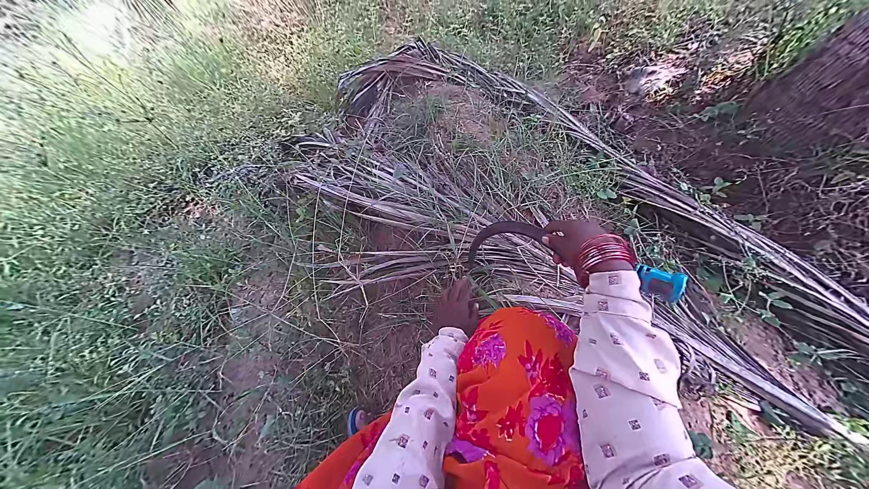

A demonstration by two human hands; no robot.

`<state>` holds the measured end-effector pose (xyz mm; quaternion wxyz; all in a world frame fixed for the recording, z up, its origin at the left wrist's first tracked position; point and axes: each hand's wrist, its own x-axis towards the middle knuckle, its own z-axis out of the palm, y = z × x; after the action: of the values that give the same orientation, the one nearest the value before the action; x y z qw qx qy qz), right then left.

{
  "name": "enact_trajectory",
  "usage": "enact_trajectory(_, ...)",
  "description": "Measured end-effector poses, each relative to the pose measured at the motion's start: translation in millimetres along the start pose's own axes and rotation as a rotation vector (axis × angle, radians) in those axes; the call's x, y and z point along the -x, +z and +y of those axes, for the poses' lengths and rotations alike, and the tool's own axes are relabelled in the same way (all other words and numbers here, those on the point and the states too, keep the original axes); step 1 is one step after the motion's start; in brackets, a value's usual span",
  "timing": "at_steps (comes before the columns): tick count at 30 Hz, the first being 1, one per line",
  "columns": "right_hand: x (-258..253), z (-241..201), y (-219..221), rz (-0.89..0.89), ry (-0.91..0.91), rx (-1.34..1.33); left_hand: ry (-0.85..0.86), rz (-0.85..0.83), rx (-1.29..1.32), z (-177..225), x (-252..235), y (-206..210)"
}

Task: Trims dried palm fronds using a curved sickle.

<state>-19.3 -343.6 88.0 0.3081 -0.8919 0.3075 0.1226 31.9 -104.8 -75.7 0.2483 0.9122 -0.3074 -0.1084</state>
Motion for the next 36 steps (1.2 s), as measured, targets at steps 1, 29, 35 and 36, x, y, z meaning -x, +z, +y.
enact_trajectory(1, 1, -3, -1, -0.012, 0.007, 0.006, -0.039, -0.169, -0.052, 6, -11, -6)
enact_trajectory(29, -17, -3, 20, -0.158, -0.046, 0.013, -0.599, -0.031, 0.481, -33, 4, 3)
enact_trajectory(35, -14, -13, 14, -0.112, -0.027, -0.04, -0.644, 0.011, 0.607, -35, 7, 9)
enact_trajectory(36, -18, -13, 18, -0.12, -0.039, -0.032, -0.629, 0.04, 0.618, -37, 8, 12)
